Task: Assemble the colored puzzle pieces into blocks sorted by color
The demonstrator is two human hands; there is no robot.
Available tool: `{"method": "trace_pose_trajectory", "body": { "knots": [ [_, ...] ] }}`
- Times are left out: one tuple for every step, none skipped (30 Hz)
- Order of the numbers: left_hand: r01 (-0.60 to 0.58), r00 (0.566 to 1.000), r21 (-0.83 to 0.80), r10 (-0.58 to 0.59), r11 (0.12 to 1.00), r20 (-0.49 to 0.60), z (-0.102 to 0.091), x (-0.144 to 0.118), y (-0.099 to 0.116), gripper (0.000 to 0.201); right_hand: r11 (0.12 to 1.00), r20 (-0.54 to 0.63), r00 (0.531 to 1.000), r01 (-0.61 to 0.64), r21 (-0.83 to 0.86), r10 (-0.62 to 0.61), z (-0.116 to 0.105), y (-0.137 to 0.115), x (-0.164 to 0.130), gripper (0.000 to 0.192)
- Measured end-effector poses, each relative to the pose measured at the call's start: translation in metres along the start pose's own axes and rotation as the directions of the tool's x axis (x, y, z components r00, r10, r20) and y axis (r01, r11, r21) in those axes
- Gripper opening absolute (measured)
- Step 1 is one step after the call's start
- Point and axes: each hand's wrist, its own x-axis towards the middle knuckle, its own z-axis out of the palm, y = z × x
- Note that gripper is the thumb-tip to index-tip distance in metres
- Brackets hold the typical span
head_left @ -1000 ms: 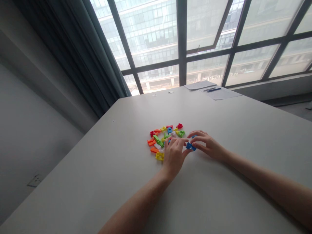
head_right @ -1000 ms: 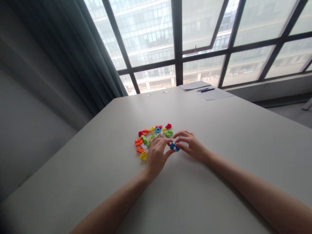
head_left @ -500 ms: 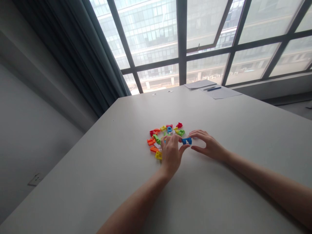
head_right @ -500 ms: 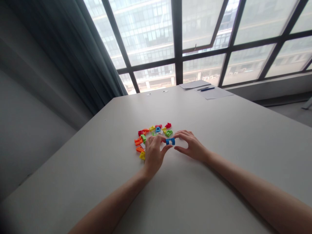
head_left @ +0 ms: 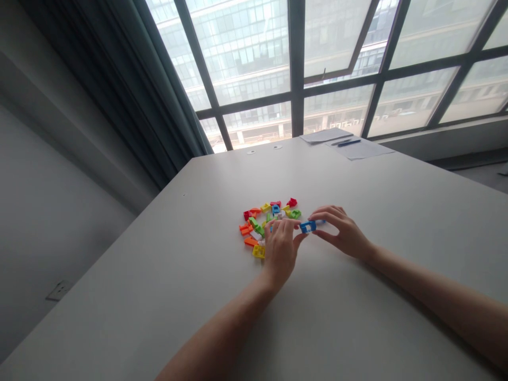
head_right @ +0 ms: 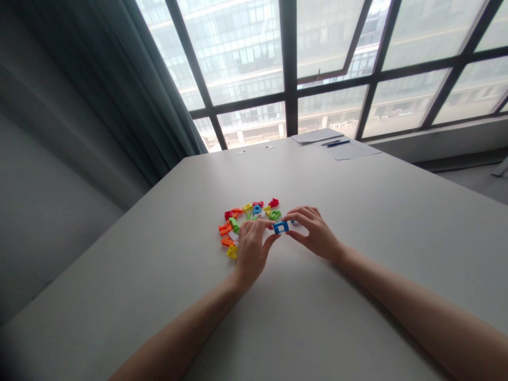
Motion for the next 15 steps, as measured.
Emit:
{"method": "trace_pose_trajectory", "body": {
  "knots": [
    [0.001, 1.0, 0.0, -0.001, 1.0, 0.003, 0.0, 0.0, 0.0, 0.018, 1.0, -0.006, 1.0, 0.006, -0.004, -0.006, 0.0, 0.0, 0.0, 0.019],
    [0.002, 1.0, 0.001, -0.002, 1.0, 0.006, 0.0, 0.0, 0.0, 0.017, 1.0, -0.007, 1.0, 0.012, -0.006, -0.012, 0.0, 0.0, 0.0, 0.019],
    [0.002, 1.0, 0.002, -0.002, 1.0, 0.008, 0.0, 0.0, 0.0, 0.016, 1.0, -0.007, 1.0, 0.017, -0.008, -0.017, 0.0, 0.0, 0.0, 0.019],
    [0.002, 1.0, 0.006, -0.002, 1.0, 0.009, 0.0, 0.0, 0.0, 0.016, 1.0, -0.006, 1.0, 0.022, -0.01, -0.022, 0.001, 0.0, 0.0, 0.02],
    [0.002, 1.0, 0.012, -0.003, 1.0, 0.011, -0.001, 0.001, 0.001, 0.015, 1.0, -0.003, 1.0, 0.027, -0.012, -0.027, 0.001, 0.0, -0.001, 0.021],
    [0.003, 1.0, 0.019, -0.003, 1.0, 0.012, -0.001, 0.001, 0.001, 0.015, 0.999, 0.002, 0.999, 0.034, -0.016, -0.034, 0.001, 0.0, -0.001, 0.021],
    [0.002, 1.0, 0.025, -0.003, 1.0, 0.016, -0.001, 0.001, 0.0, 0.015, 0.999, 0.007, 0.999, 0.043, -0.023, -0.043, 0.0, 0.0, -0.001, 0.022],
    [0.001, 1.0, 0.031, -0.002, 1.0, 0.021, -0.001, 0.001, 0.0, 0.015, 0.998, 0.014, 0.998, 0.055, -0.031, -0.055, 0.0, 0.0, -0.001, 0.023],
    [-0.002, 1.0, 0.037, 0.001, 0.999, 0.028, -0.001, 0.001, 0.0, 0.015, 0.997, 0.025, 0.997, 0.071, -0.041, -0.07, -0.001, 0.002, -0.001, 0.023],
    [-0.006, 0.999, 0.043, 0.005, 0.999, 0.034, -0.002, 0.001, 0.0, 0.016, 0.995, 0.039, 0.995, 0.089, -0.051, -0.087, -0.003, 0.003, -0.001, 0.023],
    [-0.011, 0.999, 0.05, 0.009, 0.999, 0.04, -0.002, 0.0, 0.0, 0.018, 0.993, 0.052, 0.994, 0.104, -0.061, -0.101, -0.004, 0.006, -0.001, 0.023],
    [-0.014, 0.999, 0.058, 0.011, 0.998, 0.044, -0.003, 0.0, 0.0, 0.021, 0.991, 0.059, 0.992, 0.111, -0.072, -0.107, -0.006, 0.008, 0.0, 0.023],
    [-0.015, 0.999, 0.066, 0.012, 0.998, 0.048, -0.004, 0.0, 0.0, 0.024, 0.991, 0.064, 0.993, 0.107, -0.085, -0.102, -0.008, 0.012, 0.0, 0.022],
    [-0.014, 0.999, 0.074, 0.011, 0.997, 0.052, -0.004, 0.0, 0.0, 0.027, 0.991, 0.067, 0.994, 0.092, -0.097, -0.086, -0.01, 0.016, 0.0, 0.021],
    [-0.011, 0.998, 0.08, 0.006, 0.997, 0.058, -0.005, 0.0, 0.0, 0.027, 0.992, 0.075, 0.995, 0.07, -0.107, -0.062, -0.012, 0.02, 0.0, 0.02]
  ]
}}
